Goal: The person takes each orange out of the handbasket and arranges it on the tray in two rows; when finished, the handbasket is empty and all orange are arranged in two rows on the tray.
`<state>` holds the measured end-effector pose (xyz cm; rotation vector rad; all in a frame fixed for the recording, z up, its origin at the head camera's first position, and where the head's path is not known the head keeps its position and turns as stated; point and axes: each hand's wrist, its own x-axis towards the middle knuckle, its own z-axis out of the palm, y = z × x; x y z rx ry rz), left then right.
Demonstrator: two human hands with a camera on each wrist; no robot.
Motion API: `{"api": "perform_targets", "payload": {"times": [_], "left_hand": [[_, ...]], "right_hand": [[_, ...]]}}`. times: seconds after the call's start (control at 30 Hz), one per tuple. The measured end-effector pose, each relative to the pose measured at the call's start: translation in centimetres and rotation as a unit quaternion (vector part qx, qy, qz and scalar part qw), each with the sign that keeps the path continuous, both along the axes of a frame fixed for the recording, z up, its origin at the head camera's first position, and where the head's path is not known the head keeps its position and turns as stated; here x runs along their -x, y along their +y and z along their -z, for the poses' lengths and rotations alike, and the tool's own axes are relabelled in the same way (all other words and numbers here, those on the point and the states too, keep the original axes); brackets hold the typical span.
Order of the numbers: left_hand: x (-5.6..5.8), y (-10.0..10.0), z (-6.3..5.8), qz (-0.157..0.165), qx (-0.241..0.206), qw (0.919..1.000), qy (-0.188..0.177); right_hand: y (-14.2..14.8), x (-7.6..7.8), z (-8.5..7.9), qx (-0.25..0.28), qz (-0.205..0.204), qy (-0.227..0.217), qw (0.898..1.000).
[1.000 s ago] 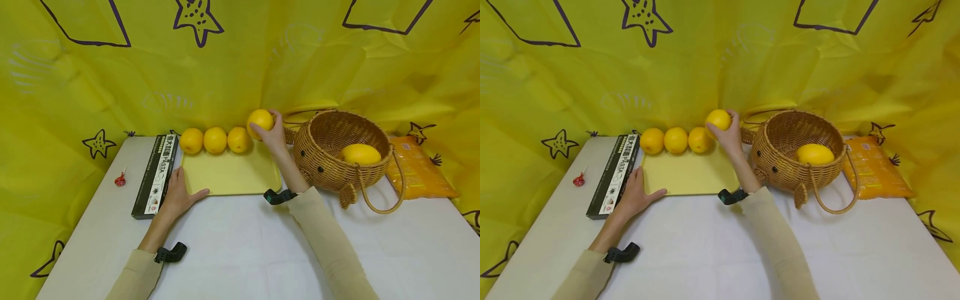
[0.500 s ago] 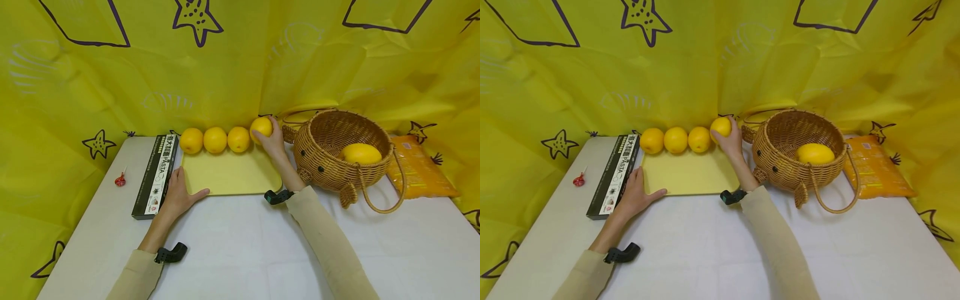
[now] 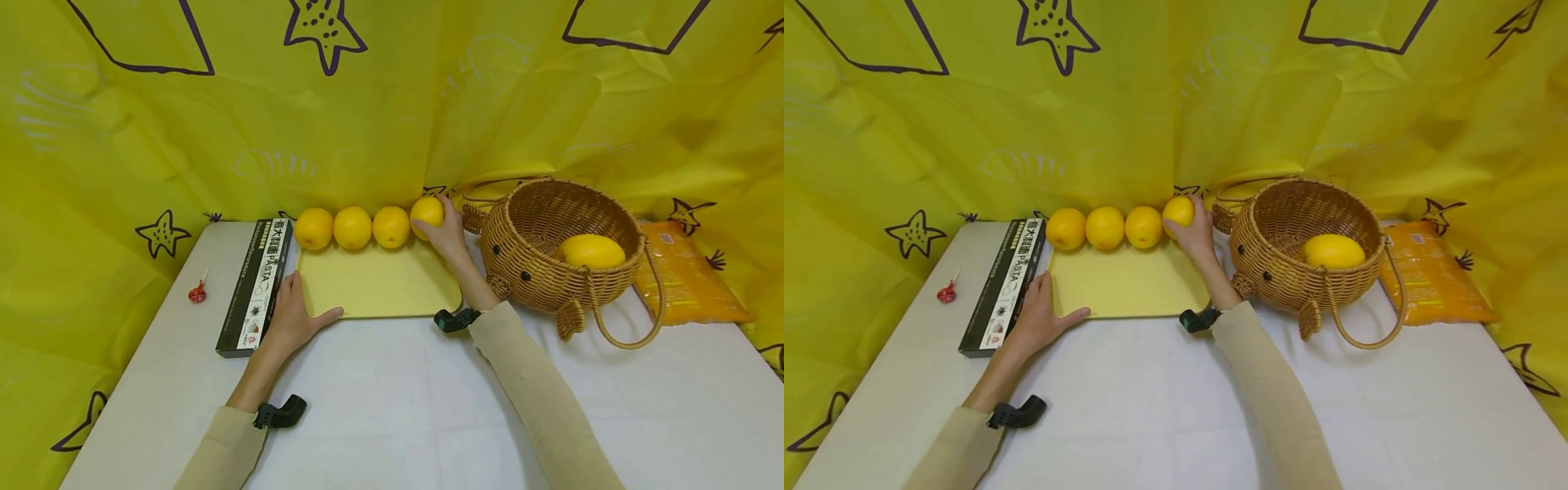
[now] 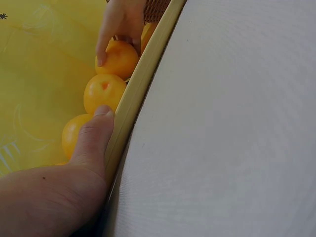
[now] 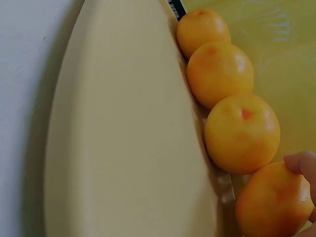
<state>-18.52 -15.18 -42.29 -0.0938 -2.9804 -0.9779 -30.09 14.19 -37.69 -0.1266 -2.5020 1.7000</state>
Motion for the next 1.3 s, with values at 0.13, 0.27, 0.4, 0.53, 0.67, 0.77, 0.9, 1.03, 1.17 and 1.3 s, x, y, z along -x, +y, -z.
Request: {"api": "perform_targets", "payload": {"times": [0.13,0.27,0.4,0.53,0.67,0.77,0.9,1.03,1.17,1.3], "left_hand": [[0.0,0.1,-0.1,0.002,0.003,1.0,0.002],[0.0,0.2,-0.2,0.004,0.0,1.0,0.0],[0.0,0.2,-0.2,0.005,-0.004,1.0,-0.001],[-0.1,0.3,-0.2,0.006,-0.002,1.0,0.001],[0.0,0.2,-0.3,0.007,0.001,1.0,0.002],[0.0,0.1,-0.3,0.006,0.0,1.0,0.003],[-0.1,0.1,-0.3,0.004,-0.004,1.0,-0.004],[-0.2,0.1,-0.2,0.003,-0.005,0.9999,-0.014],[-0.2,0.1,-0.2,0.001,-0.006,0.9999,-0.015],[-0.2,0.1,-0.3,0.004,-0.007,0.9999,-0.007]], "right_hand": [[0.2,-0.1,0.1,0.003,-0.004,-0.012,1.0],[0.3,-0.1,0.2,-0.01,-0.007,-0.013,1.0],[0.4,-0.1,0.4,-0.024,-0.013,-0.016,0.999],[0.5,-0.2,0.4,-0.035,-0.019,-0.017,0.999],[0.6,-0.3,0.4,-0.045,-0.028,-0.015,0.998],[0.5,-0.6,0.0,-0.062,-0.034,0.001,0.998],[0.1,-2.2,-2.0,-0.108,-0.06,0.065,0.99],[0.0,-4.9,-5.5,-0.126,-0.114,0.128,0.977],[0.8,-7.3,-8.0,-0.106,-0.149,0.145,0.972],[2.3,-8.6,-8.6,-0.087,-0.154,0.133,0.975]]}}
